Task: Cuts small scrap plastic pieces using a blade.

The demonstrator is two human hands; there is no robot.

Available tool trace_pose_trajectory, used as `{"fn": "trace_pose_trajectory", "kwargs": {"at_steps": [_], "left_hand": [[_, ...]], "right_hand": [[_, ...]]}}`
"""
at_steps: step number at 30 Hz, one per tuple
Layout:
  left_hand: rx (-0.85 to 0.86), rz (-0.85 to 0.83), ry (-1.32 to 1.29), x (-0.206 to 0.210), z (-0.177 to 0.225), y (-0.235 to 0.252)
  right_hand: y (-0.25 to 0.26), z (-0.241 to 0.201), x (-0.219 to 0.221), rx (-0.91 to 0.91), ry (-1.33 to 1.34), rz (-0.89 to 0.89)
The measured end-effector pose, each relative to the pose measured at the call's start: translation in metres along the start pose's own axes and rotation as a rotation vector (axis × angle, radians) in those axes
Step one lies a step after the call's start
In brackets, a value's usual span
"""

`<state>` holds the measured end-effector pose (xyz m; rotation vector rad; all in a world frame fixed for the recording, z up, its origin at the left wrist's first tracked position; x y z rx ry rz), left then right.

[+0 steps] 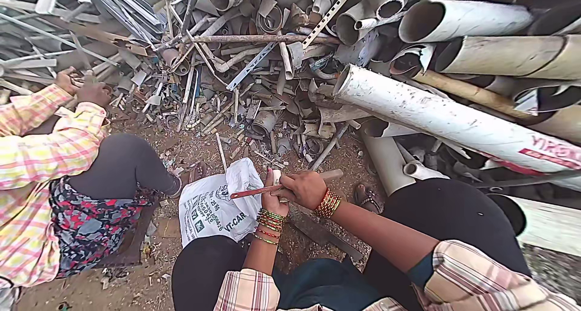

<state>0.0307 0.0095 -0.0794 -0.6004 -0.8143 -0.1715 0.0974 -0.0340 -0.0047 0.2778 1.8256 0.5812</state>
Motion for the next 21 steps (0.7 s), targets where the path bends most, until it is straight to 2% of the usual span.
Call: {"fn": "trace_pose_trajectory", "kwargs": {"at_steps": [2, 5, 11, 17, 21], "left_hand": [[0.005, -0.004, 0.014, 0.000, 0.002, 0.002], [0.022, 0.003, 0.059, -0.002, 0.002, 0.002], [0.031, 0.061, 0.074, -0.005, -0.004, 0.001], [0.029, 0.094, 0.041, -0.012, -0.004, 0.005], [0.008, 0.077, 0.034, -0.011, -0.001, 0.005]], "right_hand": [[0.001, 0.004, -0.003, 0.074, 0.031, -0.024], [0.002, 0.016, 0.000, 0.190, 0.060, -0.151], [-0.001, 0.021, 0.014, 0.214, 0.054, -0.339], [-0.002, 0.013, 0.020, 0.177, 0.083, -0.381], [-0.005, 0.003, 0.021, 0.100, 0.083, -0.305]]}}
Point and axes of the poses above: each hand's wrist, its own y-axis towards the middle knuckle, its own x-axis out of the palm, z = x × y, the point moved 8 cm from there along y, towards the middle knuckle, and after that the axes turned 7 degrees about -y, right-handed, at the moved point
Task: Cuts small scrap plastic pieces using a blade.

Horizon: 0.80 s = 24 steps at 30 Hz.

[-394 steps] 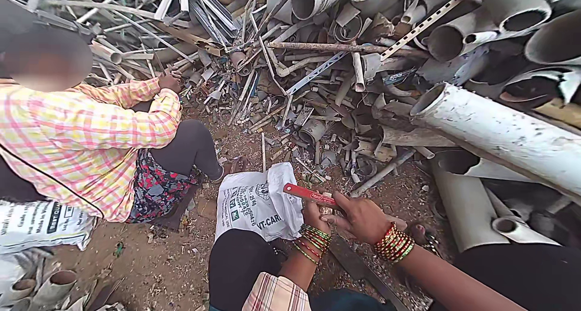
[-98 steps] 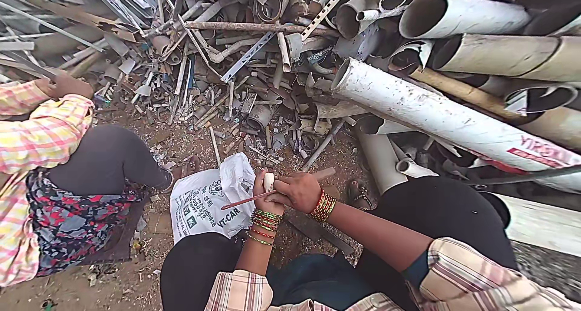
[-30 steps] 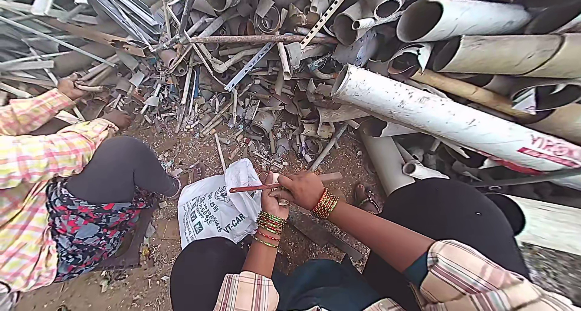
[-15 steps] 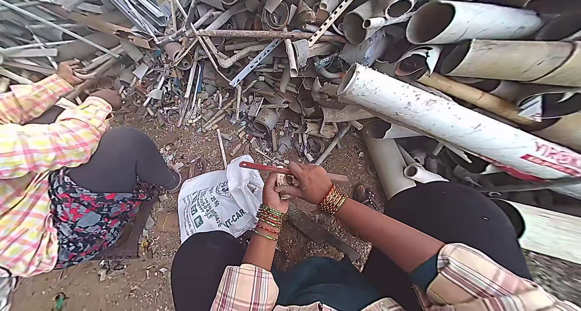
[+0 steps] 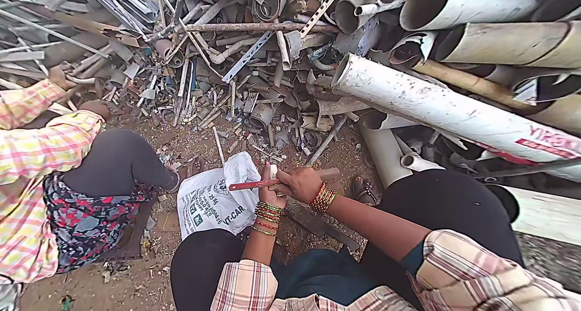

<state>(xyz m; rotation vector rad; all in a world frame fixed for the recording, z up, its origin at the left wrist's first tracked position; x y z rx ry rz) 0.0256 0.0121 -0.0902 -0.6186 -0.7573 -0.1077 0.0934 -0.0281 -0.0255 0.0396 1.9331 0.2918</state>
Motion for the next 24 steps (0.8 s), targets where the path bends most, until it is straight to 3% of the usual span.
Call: {"fn": "trace_pose_trajectory", "kwargs": {"at_steps": [5, 12, 20, 24], "left_hand": [[0.042, -0.080, 0.053, 0.007, 0.007, -0.001], [0.046, -0.069, 0.090, 0.006, 0.005, -0.001], [0.068, 0.004, 0.067, 0.004, 0.003, -0.005], [0.053, 0.022, 0.059, 0.000, 0.003, -0.004]], "right_hand": [[-0.001, -0.001, -0.017, -0.110, -0.034, 0.277], [-0.002, 0.015, -0.018, 0.043, 0.024, 0.182], [-0.002, 0.017, -0.008, 0.078, 0.066, 0.015], [-0.002, 0.011, -0.008, 0.039, 0.035, 0.043]]}}
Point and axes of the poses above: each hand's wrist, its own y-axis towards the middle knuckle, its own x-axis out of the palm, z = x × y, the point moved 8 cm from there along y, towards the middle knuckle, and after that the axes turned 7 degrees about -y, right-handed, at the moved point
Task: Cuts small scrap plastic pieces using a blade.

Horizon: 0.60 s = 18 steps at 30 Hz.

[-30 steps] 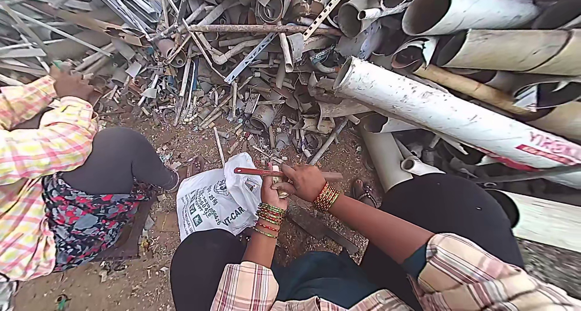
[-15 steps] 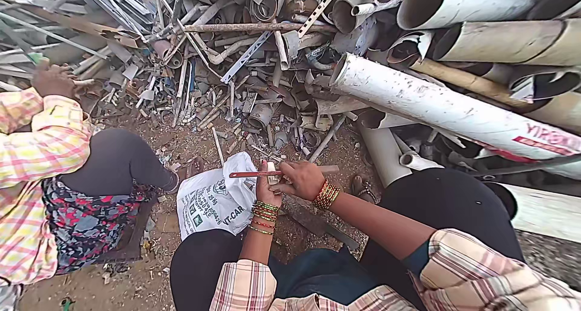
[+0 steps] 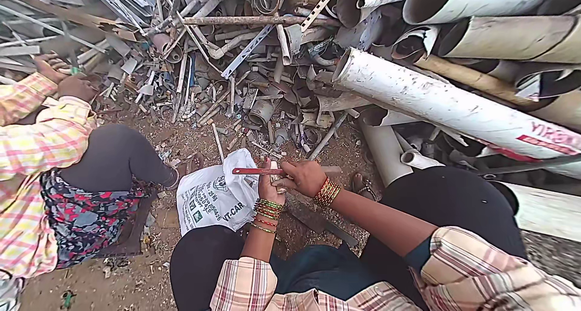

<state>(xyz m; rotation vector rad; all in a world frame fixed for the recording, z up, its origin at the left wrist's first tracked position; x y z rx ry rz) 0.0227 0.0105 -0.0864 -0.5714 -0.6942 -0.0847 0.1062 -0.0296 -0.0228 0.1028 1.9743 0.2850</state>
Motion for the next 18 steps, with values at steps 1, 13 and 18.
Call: {"fn": "trace_pose_trajectory", "kwargs": {"at_steps": [1, 13, 18], "left_hand": [[-0.005, 0.003, 0.003, -0.001, 0.000, 0.001], [0.023, -0.029, -0.003, 0.001, 0.007, 0.003], [-0.008, -0.006, 0.031, 0.003, 0.013, 0.004]], "right_hand": [[0.000, -0.001, 0.000, -0.013, -0.011, 0.013], [0.003, 0.002, -0.016, 0.009, 0.073, 0.067], [0.006, 0.032, -0.019, 0.216, 0.156, -0.087]]}}
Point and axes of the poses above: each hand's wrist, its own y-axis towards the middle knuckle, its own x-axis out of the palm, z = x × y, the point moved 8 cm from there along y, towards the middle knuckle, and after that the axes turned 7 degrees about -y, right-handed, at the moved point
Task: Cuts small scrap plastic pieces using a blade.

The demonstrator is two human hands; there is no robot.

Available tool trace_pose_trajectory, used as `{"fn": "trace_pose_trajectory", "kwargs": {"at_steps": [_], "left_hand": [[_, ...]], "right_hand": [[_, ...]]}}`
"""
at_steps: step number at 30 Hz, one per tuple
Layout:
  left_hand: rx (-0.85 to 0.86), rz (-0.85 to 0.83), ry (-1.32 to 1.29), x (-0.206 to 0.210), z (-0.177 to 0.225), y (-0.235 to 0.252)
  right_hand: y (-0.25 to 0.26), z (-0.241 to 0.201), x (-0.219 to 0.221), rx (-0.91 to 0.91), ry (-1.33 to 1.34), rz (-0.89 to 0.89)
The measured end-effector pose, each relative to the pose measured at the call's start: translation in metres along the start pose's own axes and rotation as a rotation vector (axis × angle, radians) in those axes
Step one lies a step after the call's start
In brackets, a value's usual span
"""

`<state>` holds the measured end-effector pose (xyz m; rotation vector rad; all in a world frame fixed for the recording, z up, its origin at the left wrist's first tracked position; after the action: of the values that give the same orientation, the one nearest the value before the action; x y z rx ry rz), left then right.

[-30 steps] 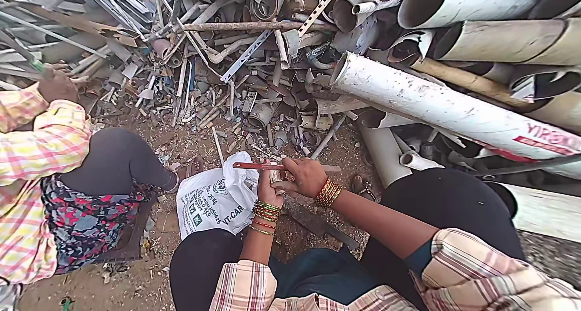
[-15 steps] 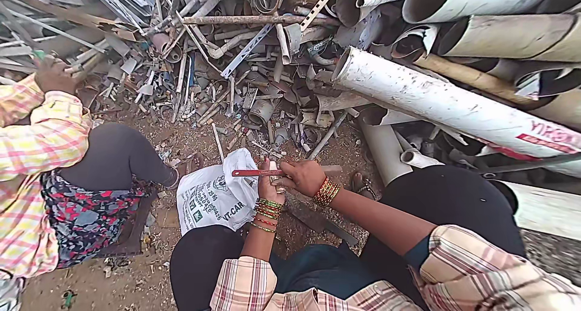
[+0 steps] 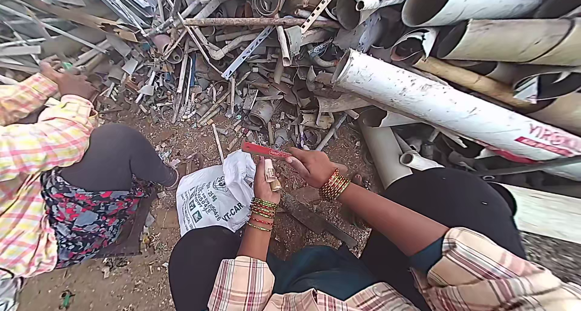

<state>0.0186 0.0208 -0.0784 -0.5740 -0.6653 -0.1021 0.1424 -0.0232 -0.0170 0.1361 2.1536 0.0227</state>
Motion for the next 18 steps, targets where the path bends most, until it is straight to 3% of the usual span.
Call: {"fn": "trace_pose_trajectory", "kwargs": {"at_steps": [9, 18], "left_hand": [[-0.011, 0.024, 0.004, -0.001, -0.001, 0.002], [0.003, 0.009, 0.059, -0.003, -0.003, 0.003]], "right_hand": [[0.004, 0.019, -0.004, 0.275, -0.046, -0.100], [0.001, 0.025, -0.001, 0.274, 0.113, -0.049]]}}
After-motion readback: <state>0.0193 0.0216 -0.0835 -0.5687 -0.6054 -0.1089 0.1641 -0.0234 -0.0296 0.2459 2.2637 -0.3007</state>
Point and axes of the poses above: each hand's wrist, its own y-axis towards the middle knuckle, its own x-axis out of the palm, z = x × y, the point moved 8 cm from there along y, towards the middle knuckle, and after that the axes turned 7 degrees about -y, right-handed, at the moved point
